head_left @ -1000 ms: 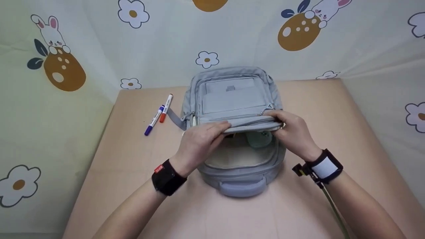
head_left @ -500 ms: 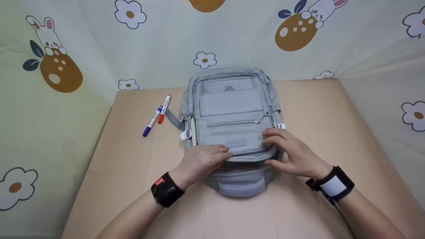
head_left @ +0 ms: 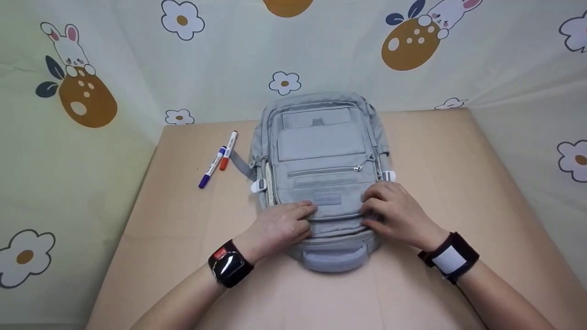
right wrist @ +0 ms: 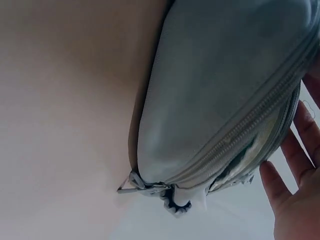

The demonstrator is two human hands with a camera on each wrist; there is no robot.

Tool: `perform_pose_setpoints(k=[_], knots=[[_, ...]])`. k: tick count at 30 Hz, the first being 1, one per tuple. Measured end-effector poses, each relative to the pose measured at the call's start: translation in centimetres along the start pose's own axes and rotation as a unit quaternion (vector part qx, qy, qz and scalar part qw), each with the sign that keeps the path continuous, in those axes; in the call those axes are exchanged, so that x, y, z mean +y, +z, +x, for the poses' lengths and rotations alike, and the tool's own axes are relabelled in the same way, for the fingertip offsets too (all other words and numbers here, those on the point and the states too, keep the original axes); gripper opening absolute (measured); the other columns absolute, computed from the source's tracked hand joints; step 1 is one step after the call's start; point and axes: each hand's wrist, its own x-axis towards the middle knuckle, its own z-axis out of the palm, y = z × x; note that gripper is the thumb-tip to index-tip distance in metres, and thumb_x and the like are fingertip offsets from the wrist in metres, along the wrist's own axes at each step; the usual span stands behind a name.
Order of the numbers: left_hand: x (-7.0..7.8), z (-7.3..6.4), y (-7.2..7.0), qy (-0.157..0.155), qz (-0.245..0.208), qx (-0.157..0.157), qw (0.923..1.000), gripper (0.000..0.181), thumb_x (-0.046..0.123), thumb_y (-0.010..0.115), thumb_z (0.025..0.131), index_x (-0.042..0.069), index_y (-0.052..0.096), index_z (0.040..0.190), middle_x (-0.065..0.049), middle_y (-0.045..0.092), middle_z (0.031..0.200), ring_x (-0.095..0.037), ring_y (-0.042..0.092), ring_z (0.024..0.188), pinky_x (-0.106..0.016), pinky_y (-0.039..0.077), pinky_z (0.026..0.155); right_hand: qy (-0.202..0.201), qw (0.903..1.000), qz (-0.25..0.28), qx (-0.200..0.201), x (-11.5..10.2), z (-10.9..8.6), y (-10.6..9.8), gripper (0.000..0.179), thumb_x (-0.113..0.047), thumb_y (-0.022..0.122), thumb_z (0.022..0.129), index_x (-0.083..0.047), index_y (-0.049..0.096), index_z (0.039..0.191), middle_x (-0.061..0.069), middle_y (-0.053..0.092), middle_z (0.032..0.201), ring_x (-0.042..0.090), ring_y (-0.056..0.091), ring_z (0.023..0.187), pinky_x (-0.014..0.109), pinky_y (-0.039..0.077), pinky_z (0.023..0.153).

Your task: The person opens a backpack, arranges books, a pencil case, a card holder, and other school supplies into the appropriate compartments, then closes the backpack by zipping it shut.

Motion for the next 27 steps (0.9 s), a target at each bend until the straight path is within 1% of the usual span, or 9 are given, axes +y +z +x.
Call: perform_pose_setpoints(k=[3,7,12,14,16,18,22,25,27], knots=[[0.0,0.1,0.1,-0.013,-0.009,-0.014,0.9998,0.022,0.017,0.068,0.097,0.011,0.068,0.075,-0.011,0.065,0.135,-0.024,0.059,0.128,-0.033,0.045,0.108,0.022,0.9994,-0.022,-0.015,-0.2,0.2,0.2,0.030,-0.021,0.090,0.074,-0.018,0.068,0.094,0.002,0.060,0.108,0.027,0.053,0.106,0.045,0.038,0.095],[-0.1,0.1,-0.1,-0.024,-0.032,-0.028,0.9988,0.015,0.014,0.069,0.095,0.011,0.072,0.081,-0.009,0.064,0.135,-0.024,0.058,0.129,-0.033,0.044,0.109,0.040,0.9968,-0.059,-0.036,-0.5,0.7,0.4,0.036,-0.021,0.092,0.071,-0.018,0.063,0.091,0.003,0.059,0.106,0.029,0.052,0.102,0.048,0.038,0.092],[-0.3,-0.1,-0.3,-0.026,-0.062,-0.038,0.9970,0.006,0.014,0.072,0.094,0.011,0.077,0.094,-0.009,0.062,0.137,-0.024,0.056,0.131,-0.033,0.044,0.109,0.035,0.9942,-0.091,-0.045,-1.2,1.7,0.1,0.039,-0.024,0.092,0.071,-0.015,0.060,0.092,0.004,0.059,0.104,0.030,0.052,0.097,0.047,0.041,0.086],[-0.4,-0.3,-0.3,-0.022,-0.077,-0.034,0.9962,0.006,0.013,0.072,0.094,0.011,0.077,0.096,-0.009,0.062,0.137,-0.024,0.056,0.132,-0.033,0.043,0.109,0.029,0.9942,-0.092,-0.047,-1.7,2.4,-0.1,0.039,-0.026,0.091,0.073,-0.014,0.062,0.097,0.005,0.060,0.107,0.030,0.054,0.100,0.047,0.044,0.088],[-0.6,-0.4,-0.3,-0.019,-0.099,-0.020,0.9947,0.007,0.012,0.073,0.093,0.010,0.077,0.099,-0.009,0.064,0.134,-0.023,0.058,0.129,-0.032,0.044,0.108,0.018,0.9946,-0.086,-0.055,-2.4,3.2,0.0,0.043,-0.029,0.090,0.076,-0.012,0.066,0.107,0.008,0.062,0.116,0.031,0.056,0.110,0.048,0.045,0.096],[-0.8,-0.6,-0.5,-0.023,-0.132,-0.001,0.9909,0.010,0.011,0.073,0.093,0.010,0.077,0.102,-0.006,0.068,0.127,-0.021,0.062,0.122,-0.030,0.047,0.105,0.009,0.9941,-0.078,-0.075,-3.2,4.2,0.3,0.051,-0.033,0.087,0.080,-0.010,0.066,0.120,0.011,0.061,0.130,0.033,0.053,0.125,0.049,0.042,0.106],[-1.8,-0.8,-1.1,-0.050,-0.207,0.046,0.9759,0.012,0.013,0.072,0.096,0.010,0.077,0.106,-0.001,0.073,0.111,-0.015,0.067,0.105,-0.028,0.052,0.093,-0.004,0.9868,-0.072,-0.145,-5.0,6.6,1.3,0.073,-0.041,0.081,0.086,-0.006,0.055,0.144,0.015,0.046,0.154,0.034,0.035,0.147,0.048,0.029,0.119],[-3.1,-1.0,-1.9,-0.094,-0.215,0.087,0.9683,0.011,0.014,0.071,0.097,0.011,0.076,0.106,0.001,0.074,0.103,-0.013,0.068,0.097,-0.029,0.055,0.085,0.000,0.9776,-0.075,-0.197,-6.2,8.4,1.8,0.084,-0.045,0.077,0.089,-0.005,0.043,0.154,0.016,0.035,0.162,0.033,0.027,0.151,0.046,0.024,0.121],[-4.3,-1.1,-2.3,-0.145,-0.196,0.110,0.9636,0.012,0.014,0.070,0.097,0.011,0.076,0.107,0.001,0.074,0.102,-0.014,0.069,0.096,-0.031,0.056,0.083,0.006,0.9729,-0.075,-0.219,-6.8,9.6,2.1,0.086,-0.048,0.075,0.090,-0.005,0.040,0.156,0.016,0.031,0.164,0.034,0.024,0.152,0.046,0.022,0.122]])
